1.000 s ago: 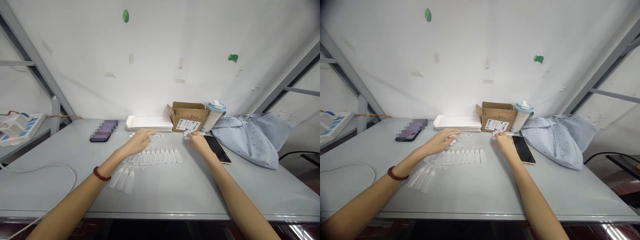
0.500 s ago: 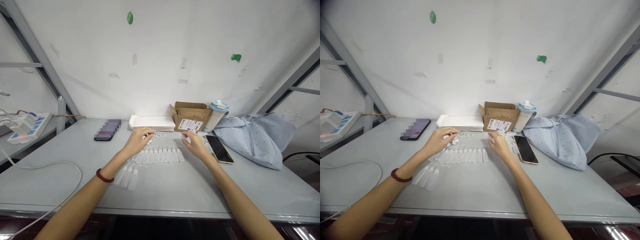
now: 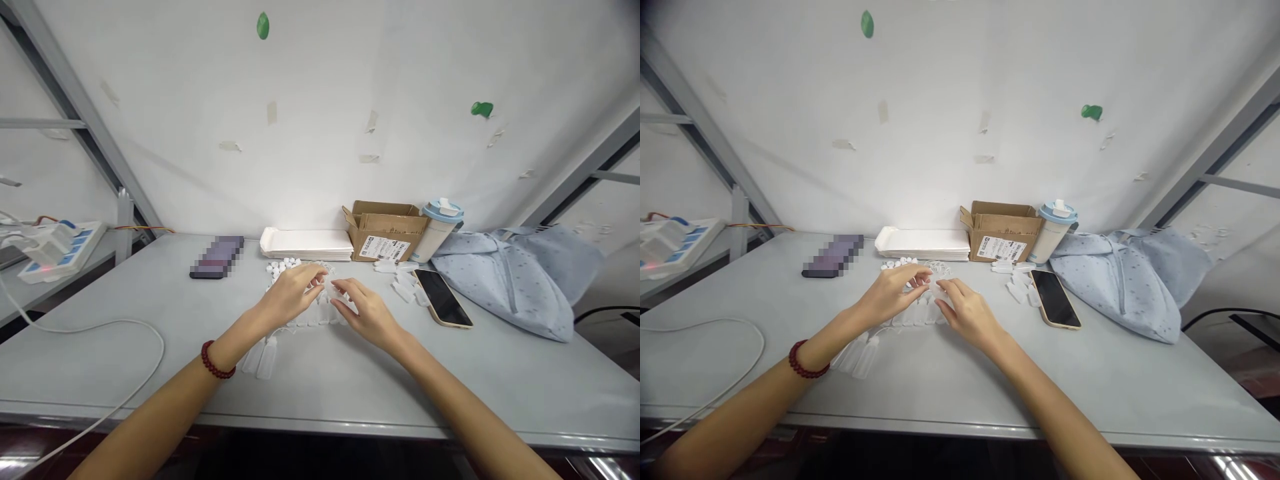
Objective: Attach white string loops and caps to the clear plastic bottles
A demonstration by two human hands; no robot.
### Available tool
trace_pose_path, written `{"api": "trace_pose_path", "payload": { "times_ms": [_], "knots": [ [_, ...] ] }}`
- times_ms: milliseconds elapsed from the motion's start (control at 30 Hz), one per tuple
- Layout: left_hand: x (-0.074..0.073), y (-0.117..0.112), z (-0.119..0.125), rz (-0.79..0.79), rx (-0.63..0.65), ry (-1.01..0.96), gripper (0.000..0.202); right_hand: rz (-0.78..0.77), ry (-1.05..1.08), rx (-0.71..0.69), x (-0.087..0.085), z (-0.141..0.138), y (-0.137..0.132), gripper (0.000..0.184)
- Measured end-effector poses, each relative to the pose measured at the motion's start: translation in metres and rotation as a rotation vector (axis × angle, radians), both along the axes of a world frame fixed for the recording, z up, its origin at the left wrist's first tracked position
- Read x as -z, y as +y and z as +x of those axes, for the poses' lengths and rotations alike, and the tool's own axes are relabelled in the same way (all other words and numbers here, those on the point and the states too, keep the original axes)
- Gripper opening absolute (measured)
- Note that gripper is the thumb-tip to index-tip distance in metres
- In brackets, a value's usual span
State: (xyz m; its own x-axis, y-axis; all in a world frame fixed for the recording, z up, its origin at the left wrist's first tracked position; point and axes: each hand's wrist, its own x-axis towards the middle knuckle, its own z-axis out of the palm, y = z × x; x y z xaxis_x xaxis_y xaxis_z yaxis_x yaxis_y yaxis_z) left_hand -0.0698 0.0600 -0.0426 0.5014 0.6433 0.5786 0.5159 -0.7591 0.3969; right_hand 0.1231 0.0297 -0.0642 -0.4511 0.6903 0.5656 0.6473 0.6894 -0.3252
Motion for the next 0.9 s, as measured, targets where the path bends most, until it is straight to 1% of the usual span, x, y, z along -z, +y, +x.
{"api": "trace_pose_path", "payload": {
  "times_ms": [100,200,300,400,600,900],
  "knots": [
    [-0.0005,-0.0018,0.0013,0.065,0.026,0.005,0.012,0.05,0.032,-0.015,0.0014,0.0006,0.0019,0.025],
    [-0.0011,-0.0029,0.0025,0.113,0.054,-0.006,0.012,0.058,0.061,-0.026,0.0029,0.0004,0.0031,0.024],
    [-0.0015,-0.0038,0.0039,0.135,0.096,-0.021,0.015,0.07,0.097,-0.02,0.0059,0.0003,0.0044,0.031],
    [-0.0025,-0.005,0.005,0.121,0.132,-0.041,0.018,0.063,0.125,-0.025,0.0079,0.0005,0.0053,0.038],
    [-0.004,-0.0078,0.004,0.102,0.136,-0.056,0.017,0.03,0.132,-0.039,0.0035,-0.0006,0.0043,0.023],
    [-0.0053,-0.0075,0.0036,0.031,0.163,-0.098,0.016,0.043,0.191,-0.028,0.0015,-0.0029,0.0016,0.02]
  ]
}}
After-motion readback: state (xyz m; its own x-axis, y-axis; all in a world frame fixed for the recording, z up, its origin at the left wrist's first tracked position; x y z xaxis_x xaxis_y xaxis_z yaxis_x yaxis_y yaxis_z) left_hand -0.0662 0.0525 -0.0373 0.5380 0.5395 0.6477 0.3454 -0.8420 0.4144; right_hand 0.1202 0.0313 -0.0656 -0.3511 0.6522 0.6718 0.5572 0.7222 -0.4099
